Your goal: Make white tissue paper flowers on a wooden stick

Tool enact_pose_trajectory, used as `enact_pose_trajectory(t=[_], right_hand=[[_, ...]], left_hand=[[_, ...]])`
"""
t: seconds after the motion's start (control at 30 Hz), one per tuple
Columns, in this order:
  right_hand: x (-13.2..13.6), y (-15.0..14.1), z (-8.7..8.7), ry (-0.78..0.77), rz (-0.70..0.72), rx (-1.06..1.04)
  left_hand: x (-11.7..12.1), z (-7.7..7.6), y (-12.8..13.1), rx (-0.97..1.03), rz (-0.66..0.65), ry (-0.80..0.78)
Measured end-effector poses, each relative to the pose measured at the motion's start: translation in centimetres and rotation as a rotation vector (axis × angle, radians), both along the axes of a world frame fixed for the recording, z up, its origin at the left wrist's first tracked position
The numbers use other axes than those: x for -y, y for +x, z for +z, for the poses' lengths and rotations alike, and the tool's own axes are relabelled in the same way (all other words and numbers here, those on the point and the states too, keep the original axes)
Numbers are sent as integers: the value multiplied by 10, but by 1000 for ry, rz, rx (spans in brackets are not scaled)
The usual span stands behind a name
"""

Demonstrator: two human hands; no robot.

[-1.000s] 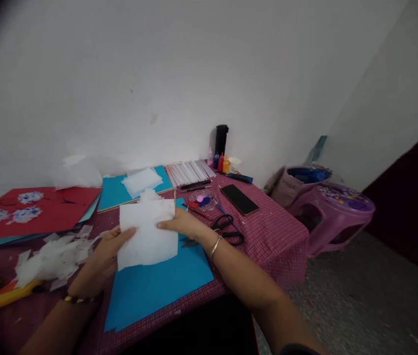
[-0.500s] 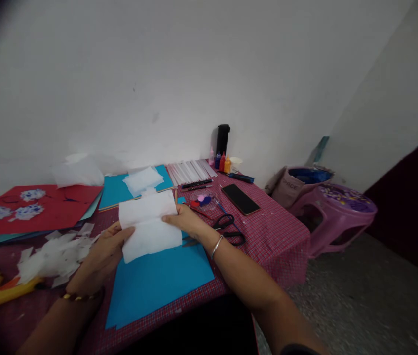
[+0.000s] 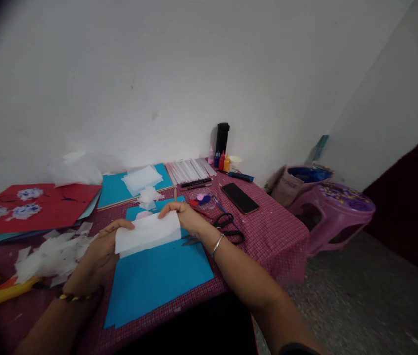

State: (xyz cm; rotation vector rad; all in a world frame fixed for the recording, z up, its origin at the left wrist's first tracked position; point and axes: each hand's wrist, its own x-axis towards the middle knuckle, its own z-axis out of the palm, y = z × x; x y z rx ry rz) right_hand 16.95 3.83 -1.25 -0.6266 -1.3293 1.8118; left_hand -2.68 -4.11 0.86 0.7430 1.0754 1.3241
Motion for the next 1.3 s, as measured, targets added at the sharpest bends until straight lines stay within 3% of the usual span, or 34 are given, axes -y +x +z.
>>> enact_pose_trajectory(t=[0.47, 0.63, 0.77, 0.9, 1.0, 1.07, 1.17, 1.23, 1.3], right_hand=[[-4, 9, 1, 138, 53, 77], [-6, 5, -1, 129, -35, 77], [-7, -2, -5, 102, -204, -23], [-6, -12, -15, 177, -279, -19], [-2, -13, -16, 342, -262, 129], [0, -3, -6, 537, -193, 287], [4, 38, 17, 839, -25, 573], [11, 76, 28, 953, 1, 794], [24, 113, 29, 971, -46, 985]], left_hand=[[-5, -7, -8, 46, -68, 68], [-7, -7, -14, 344, -33, 91], [-8, -12, -9, 545, -38, 128], [-5, -18, 10, 426, -131, 81], [-3, -24, 23, 224, -94, 34], [-3, -28, 24, 142, -10, -6], [-6, -32, 13, 110, 115, 1], [-10, -33, 0, 172, 183, 56], [-14, -31, -11, 219, 171, 54]])
